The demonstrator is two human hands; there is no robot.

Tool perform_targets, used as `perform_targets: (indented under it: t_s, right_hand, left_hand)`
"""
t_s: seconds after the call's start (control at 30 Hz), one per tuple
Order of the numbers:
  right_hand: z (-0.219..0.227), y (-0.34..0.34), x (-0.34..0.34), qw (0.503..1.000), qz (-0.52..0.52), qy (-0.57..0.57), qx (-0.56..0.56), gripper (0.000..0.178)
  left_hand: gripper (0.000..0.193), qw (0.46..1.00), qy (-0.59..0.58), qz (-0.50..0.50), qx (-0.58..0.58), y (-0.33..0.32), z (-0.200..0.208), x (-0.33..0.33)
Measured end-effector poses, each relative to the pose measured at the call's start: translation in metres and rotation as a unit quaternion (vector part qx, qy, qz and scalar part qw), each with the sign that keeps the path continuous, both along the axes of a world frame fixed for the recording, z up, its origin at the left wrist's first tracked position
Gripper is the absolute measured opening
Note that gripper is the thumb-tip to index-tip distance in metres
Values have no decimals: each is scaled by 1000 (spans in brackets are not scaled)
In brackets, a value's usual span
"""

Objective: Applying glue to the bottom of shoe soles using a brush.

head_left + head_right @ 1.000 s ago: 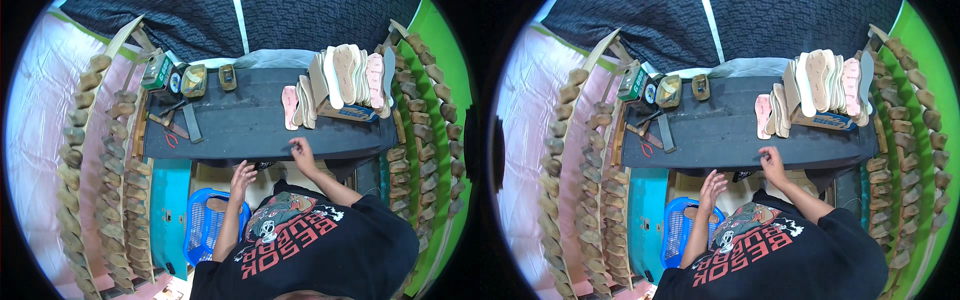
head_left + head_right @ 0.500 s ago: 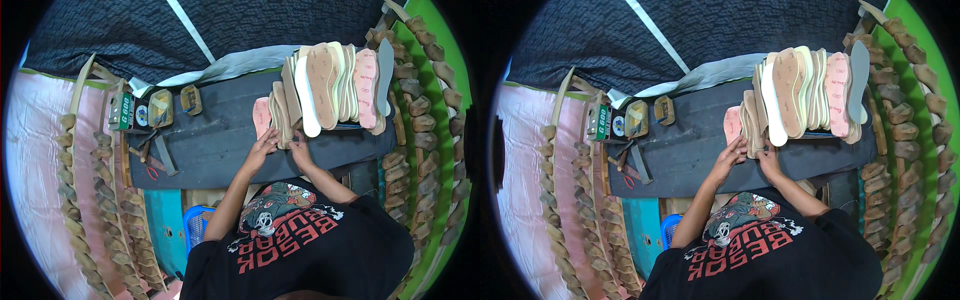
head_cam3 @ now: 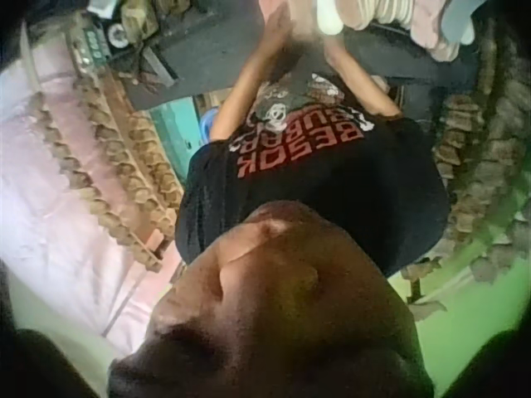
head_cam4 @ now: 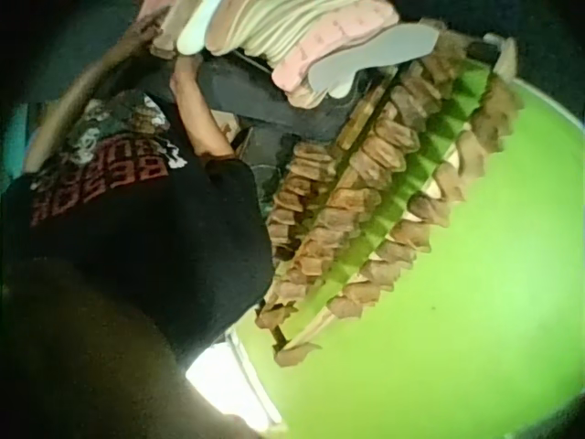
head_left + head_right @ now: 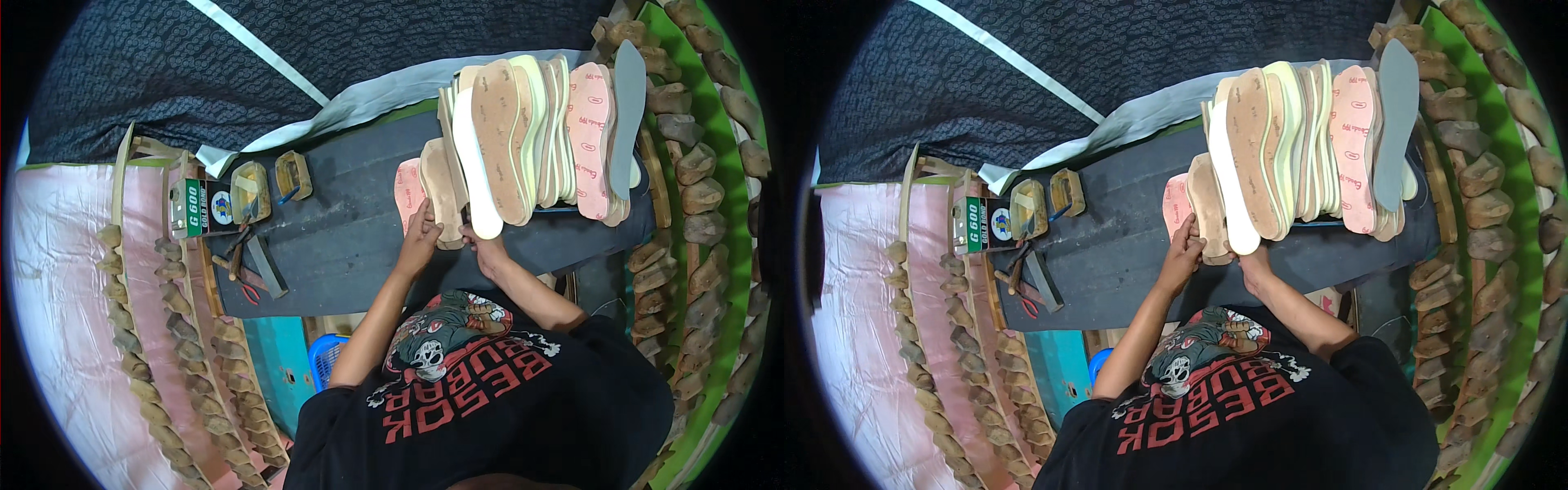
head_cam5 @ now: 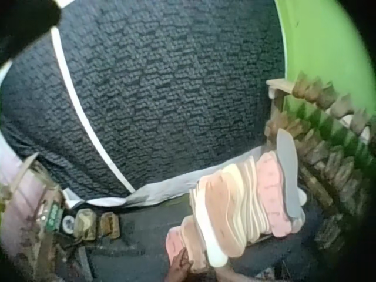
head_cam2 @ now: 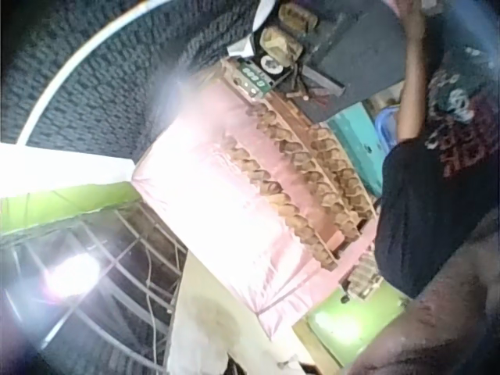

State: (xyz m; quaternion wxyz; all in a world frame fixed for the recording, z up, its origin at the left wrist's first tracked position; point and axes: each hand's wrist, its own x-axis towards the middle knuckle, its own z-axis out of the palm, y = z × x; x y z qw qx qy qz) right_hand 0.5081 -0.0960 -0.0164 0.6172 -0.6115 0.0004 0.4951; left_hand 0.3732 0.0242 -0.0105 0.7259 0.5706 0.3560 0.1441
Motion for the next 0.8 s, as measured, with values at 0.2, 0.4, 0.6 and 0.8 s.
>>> perform_targets:
  t_s: [0.2,0.4,0.6,0.8]
  right_hand:
    - [-6,1,-5,985,49,130,99,44]
    - [-10,8,-7,994,60,50,82,47]
    - [-21,15,1,980,140,48,129,53]
    - [25,24,-13,969,190,86,129,46]
  left_hand:
    - [52,998,-45,-19,-51,-6,13,11]
    - [59,996,-77,7,-49,-13,25,3]
    - [74,998,-35,6,-55,-19,27,-24]
    - [60,994,-64,26,-82,-12,18,-46]
